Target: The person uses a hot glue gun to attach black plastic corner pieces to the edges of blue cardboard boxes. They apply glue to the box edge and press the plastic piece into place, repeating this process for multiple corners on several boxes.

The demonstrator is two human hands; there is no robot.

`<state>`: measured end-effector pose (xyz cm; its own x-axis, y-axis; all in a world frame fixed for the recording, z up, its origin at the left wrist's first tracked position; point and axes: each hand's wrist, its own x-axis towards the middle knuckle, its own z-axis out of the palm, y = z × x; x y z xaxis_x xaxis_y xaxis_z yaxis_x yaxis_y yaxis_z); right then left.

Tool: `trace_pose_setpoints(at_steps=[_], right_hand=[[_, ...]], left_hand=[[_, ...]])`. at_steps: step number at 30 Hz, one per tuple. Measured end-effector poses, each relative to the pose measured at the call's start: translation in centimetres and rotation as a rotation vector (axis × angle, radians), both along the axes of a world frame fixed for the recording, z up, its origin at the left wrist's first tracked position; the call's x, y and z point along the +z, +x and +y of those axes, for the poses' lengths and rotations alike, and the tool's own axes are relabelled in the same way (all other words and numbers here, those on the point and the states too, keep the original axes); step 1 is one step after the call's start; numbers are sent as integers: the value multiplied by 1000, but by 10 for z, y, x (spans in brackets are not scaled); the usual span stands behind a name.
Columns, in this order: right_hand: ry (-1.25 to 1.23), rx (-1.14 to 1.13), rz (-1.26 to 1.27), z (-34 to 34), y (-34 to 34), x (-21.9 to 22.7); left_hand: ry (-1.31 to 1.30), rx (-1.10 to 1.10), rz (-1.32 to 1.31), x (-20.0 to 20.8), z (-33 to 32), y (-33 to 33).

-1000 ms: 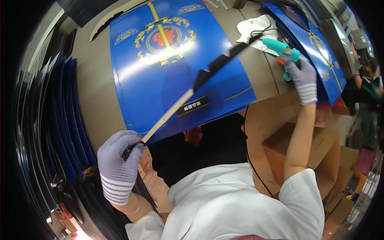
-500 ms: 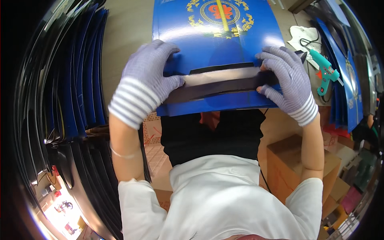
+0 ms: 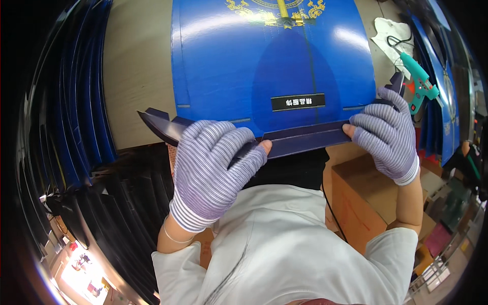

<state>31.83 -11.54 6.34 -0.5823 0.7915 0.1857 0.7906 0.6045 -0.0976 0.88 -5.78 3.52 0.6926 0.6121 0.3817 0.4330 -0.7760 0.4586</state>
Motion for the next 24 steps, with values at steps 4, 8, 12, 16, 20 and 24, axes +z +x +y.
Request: trace_pose_setpoints(at_steps=[4, 8, 12, 16, 20, 24], right_hand=[[43, -6, 10, 2, -4, -9], [48, 16, 12, 9, -4, -16], [-29, 15, 9, 12, -3, -17], [-60, 17, 29, 12, 0, -19], [-80, 11, 32, 11, 0, -20], [-92, 7, 41, 13, -2, -19]], left_hand=[[-19, 24, 75, -6, 0, 2], [-37, 52, 135, -10, 6, 4], [-84, 111, 198, -8, 4, 6], [-116, 145, 239, -9, 3, 8], [-213, 201, 254, -8, 3, 11], [-150, 185, 236, -8, 3, 12]])
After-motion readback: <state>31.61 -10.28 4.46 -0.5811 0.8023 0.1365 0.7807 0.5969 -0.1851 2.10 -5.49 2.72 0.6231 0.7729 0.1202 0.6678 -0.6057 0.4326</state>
